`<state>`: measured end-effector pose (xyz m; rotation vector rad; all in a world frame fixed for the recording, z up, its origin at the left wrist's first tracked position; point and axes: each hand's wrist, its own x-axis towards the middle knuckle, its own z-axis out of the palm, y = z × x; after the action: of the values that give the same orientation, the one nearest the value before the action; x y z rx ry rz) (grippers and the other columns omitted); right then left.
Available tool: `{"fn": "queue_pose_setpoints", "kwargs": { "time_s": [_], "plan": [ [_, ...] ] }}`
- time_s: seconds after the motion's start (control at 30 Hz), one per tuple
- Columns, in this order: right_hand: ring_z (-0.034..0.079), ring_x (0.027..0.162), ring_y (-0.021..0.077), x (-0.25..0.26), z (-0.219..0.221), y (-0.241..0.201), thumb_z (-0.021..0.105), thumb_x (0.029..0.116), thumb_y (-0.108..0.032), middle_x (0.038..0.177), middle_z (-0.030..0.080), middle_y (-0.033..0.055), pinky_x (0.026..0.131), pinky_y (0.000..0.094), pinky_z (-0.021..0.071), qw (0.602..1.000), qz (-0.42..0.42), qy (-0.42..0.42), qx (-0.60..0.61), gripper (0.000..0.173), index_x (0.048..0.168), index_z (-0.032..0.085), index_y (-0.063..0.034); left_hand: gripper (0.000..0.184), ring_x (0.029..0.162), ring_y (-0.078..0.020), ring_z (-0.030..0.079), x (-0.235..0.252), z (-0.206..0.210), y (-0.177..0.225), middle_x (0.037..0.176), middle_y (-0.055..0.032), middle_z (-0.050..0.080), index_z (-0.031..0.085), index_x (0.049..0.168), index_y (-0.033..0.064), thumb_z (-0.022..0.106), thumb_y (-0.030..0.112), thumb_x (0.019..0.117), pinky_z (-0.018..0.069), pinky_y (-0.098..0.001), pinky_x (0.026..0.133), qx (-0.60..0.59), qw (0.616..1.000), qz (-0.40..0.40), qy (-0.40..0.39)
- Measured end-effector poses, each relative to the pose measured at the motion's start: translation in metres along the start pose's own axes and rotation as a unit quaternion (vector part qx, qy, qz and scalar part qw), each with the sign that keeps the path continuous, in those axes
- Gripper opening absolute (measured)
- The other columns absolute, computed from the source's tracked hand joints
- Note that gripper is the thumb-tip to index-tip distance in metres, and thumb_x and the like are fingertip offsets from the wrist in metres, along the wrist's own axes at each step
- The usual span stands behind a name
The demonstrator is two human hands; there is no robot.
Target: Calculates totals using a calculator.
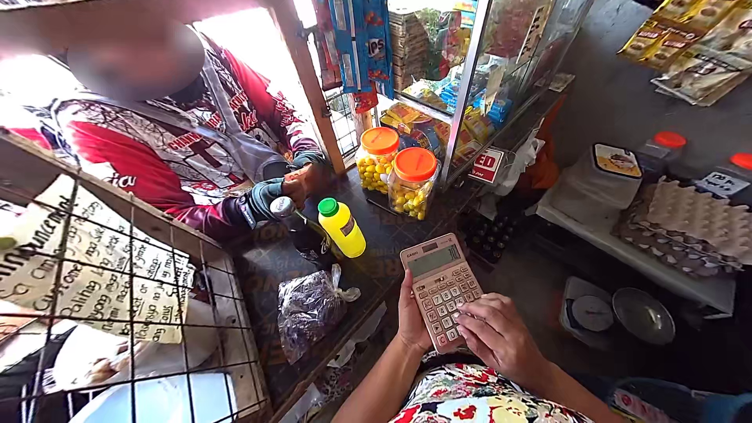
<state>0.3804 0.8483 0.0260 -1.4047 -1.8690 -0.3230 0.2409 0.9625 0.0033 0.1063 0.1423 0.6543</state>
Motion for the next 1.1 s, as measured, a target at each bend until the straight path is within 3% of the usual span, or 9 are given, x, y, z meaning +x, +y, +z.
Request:
{"fn": "queue_pose_setpoints", "kwargs": {
  "time_s": [0.1,0.27,0.4,0.5,0.57,0.7,0.77,0.93,1.1],
  "plan": [
    [0.058,0.120,0.0147,0.000,-0.001,-0.001,0.043,0.1087,-0.037,0.121,0.065,0.0001,0.113,0.0347,0.0370,1.000,-0.012,0.001,0.007,0.031,0.109,0.068,-0.0190,0.060,0.106,-0.0275,0.073,-0.001,-0.001,-0.001,0.114,-0.0154,0.074,0.071,0.119,0.0114,0.045,0.062,0.0991,0.0590,-0.0464,0.092,-0.005,1.000,-0.003,-0.007],
    [0.051,0.136,0.0164,-0.011,0.010,0.003,0.041,0.1094,-0.042,0.132,0.066,-0.0001,0.122,0.0449,0.0285,0.998,0.002,-0.067,0.007,0.037,0.108,0.072,-0.0222,0.058,0.103,-0.0269,0.074,-0.003,-0.001,-0.004,0.111,-0.0155,0.075,0.071,0.117,0.0112,0.049,0.061,0.0971,0.0602,-0.0450,0.089,-0.006,1.000,-0.008,-0.009],
    [0.053,0.135,0.0190,0.004,0.003,0.009,0.042,0.1098,-0.038,0.131,0.065,0.0033,0.120,0.0442,0.0327,0.999,0.029,-0.037,0.003,0.034,0.109,0.070,-0.0191,0.055,0.102,-0.0268,0.074,-0.006,0.001,-0.008,0.110,-0.0152,0.075,0.072,0.116,0.0110,0.054,0.059,0.0958,0.0601,-0.0448,0.090,-0.013,1.000,-0.012,-0.014],
    [0.053,0.138,0.0237,0.007,0.005,0.014,0.048,0.1075,-0.038,0.134,0.067,0.0048,0.120,0.0554,0.0311,0.997,0.041,-0.070,-0.013,0.033,0.107,0.076,-0.0201,0.053,0.102,-0.0263,0.074,-0.009,0.001,-0.011,0.110,-0.0148,0.075,0.072,0.116,0.0113,0.056,0.057,0.0952,0.0603,-0.0445,0.089,-0.008,1.000,-0.014,-0.011],
    [0.052,0.138,0.0201,0.001,-0.001,0.015,0.046,0.1084,-0.036,0.134,0.067,0.0050,0.121,0.0523,0.0290,0.997,0.042,-0.055,0.013,0.034,0.108,0.074,-0.0178,0.053,0.103,-0.0265,0.074,-0.010,0.001,-0.012,0.111,-0.0146,0.075,0.072,0.116,0.0114,0.056,0.057,0.0953,0.0600,-0.0451,0.090,0.003,1.000,-0.011,-0.007],
    [0.060,0.126,0.0141,-0.021,-0.015,0.016,0.046,0.1088,-0.028,0.126,0.068,0.0056,0.111,0.0328,0.0444,0.996,0.063,0.007,0.057,0.027,0.116,0.066,-0.0111,0.059,0.110,-0.0293,0.071,-0.011,-0.006,-0.012,0.117,-0.0164,0.073,0.070,0.121,0.0112,0.050,0.061,0.0968,0.0573,-0.0488,0.095,0.006,1.000,-0.017,-0.015],
    [0.064,0.118,0.0136,-0.038,-0.015,0.016,0.046,0.1072,-0.021,0.123,0.070,0.0054,0.106,0.0282,0.0476,0.995,0.067,0.023,0.068,0.021,0.115,0.062,-0.0097,0.059,0.110,-0.0300,0.071,-0.012,-0.007,-0.013,0.117,-0.0171,0.073,0.070,0.122,0.0106,0.048,0.060,0.0978,0.0573,-0.0492,0.095,0.002,1.000,-0.010,-0.010],
    [0.064,0.119,0.0126,-0.044,-0.025,0.013,0.045,0.1073,-0.022,0.122,0.069,0.0018,0.105,0.0295,0.0468,0.992,0.046,0.053,0.103,0.012,0.117,0.049,-0.0150,0.057,0.111,-0.0303,0.071,-0.012,-0.007,-0.015,0.118,-0.0174,0.073,0.070,0.122,0.0104,0.053,0.058,0.0963,0.0566,-0.0501,0.096,-0.008,1.000,-0.007,-0.027],
    [0.063,0.117,0.0106,-0.034,-0.035,0.009,0.041,0.1077,-0.027,0.121,0.065,-0.0008,0.101,0.0278,0.0475,0.992,0.018,0.090,0.083,0.013,0.115,0.046,-0.0184,0.052,0.110,-0.0298,0.071,-0.011,-0.005,-0.019,0.116,-0.0172,0.073,0.071,0.120,0.0089,0.056,0.053,0.0965,0.0572,-0.0490,0.095,-0.032,0.999,-0.011,-0.030]
  ]
}}
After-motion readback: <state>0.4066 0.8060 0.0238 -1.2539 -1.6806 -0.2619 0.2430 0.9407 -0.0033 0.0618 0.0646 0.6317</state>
